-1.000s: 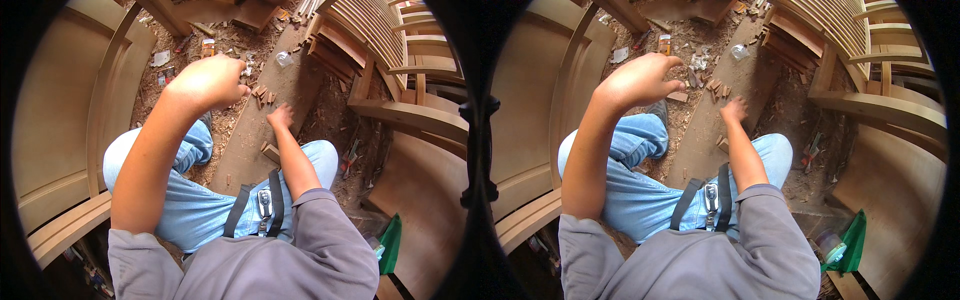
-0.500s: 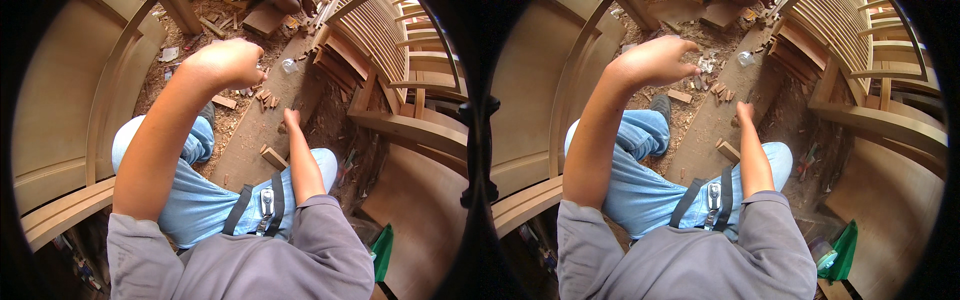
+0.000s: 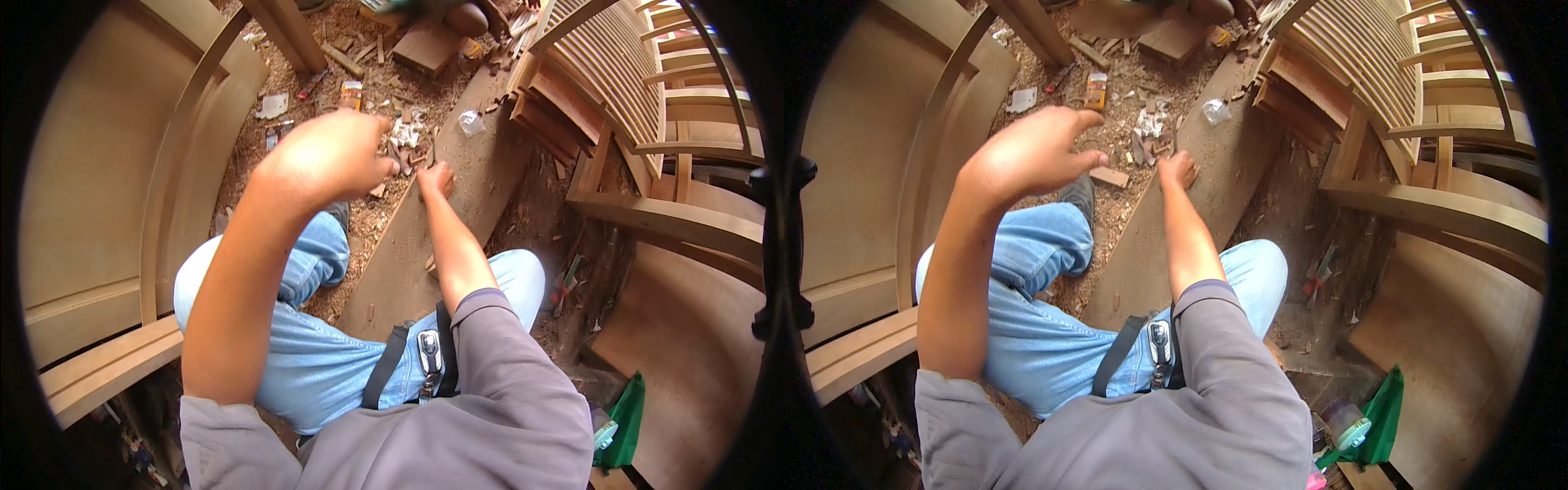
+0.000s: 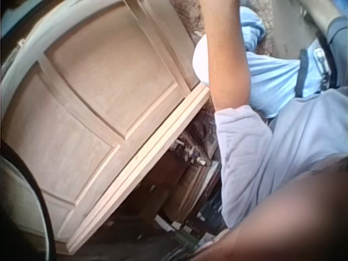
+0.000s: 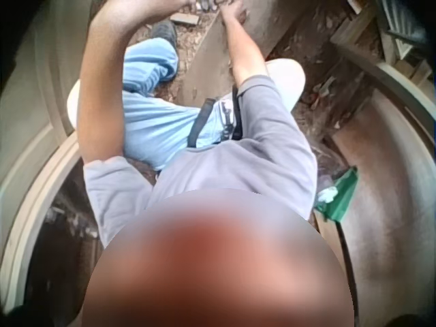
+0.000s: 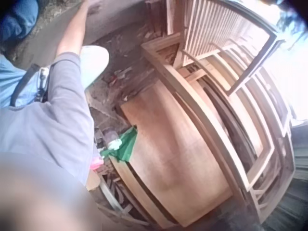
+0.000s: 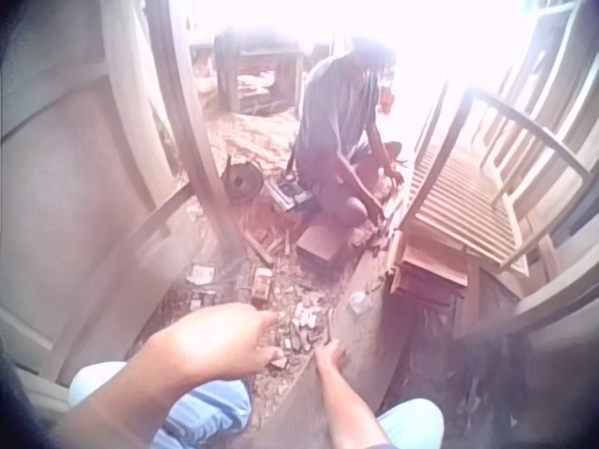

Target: The person sits on the workshop floor and uses a chisel to shave and shape small wooden pieces. They repeatedly scrape the wood, rotate the pieces, and discard shavings. A second person works in the background assembling a wooden frame.

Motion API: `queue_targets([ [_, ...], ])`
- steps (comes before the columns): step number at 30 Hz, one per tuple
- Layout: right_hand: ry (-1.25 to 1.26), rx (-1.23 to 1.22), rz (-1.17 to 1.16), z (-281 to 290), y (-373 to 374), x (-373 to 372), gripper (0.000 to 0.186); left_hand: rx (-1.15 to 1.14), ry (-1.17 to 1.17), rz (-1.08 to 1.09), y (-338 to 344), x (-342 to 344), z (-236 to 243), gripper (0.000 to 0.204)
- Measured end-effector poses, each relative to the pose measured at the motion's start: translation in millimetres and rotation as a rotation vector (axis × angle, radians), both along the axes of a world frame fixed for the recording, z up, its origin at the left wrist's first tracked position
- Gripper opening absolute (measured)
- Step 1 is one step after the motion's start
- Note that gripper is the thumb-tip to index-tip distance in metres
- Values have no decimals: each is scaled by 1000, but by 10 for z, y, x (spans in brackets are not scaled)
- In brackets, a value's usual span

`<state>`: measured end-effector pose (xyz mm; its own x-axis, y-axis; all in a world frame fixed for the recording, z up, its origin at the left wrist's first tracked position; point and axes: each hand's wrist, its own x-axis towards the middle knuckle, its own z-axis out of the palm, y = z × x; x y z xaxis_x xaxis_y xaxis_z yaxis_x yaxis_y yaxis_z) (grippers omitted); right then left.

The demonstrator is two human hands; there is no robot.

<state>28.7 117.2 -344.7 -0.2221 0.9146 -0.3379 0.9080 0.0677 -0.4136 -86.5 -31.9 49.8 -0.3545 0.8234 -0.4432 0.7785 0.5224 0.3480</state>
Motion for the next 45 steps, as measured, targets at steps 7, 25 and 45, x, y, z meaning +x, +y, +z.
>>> queue_targets([
  [7,-117,83,164,132,-32,163,31,136,79,-11,-37,106,-48,38],
  [25,1249,-777,-56,2187,-245,848,15,89,86,-207,519,364,-333,57],
  [45,1484,-707,60,2874,-244,1208,35,654,-472,230,594,868,-390,14],
])
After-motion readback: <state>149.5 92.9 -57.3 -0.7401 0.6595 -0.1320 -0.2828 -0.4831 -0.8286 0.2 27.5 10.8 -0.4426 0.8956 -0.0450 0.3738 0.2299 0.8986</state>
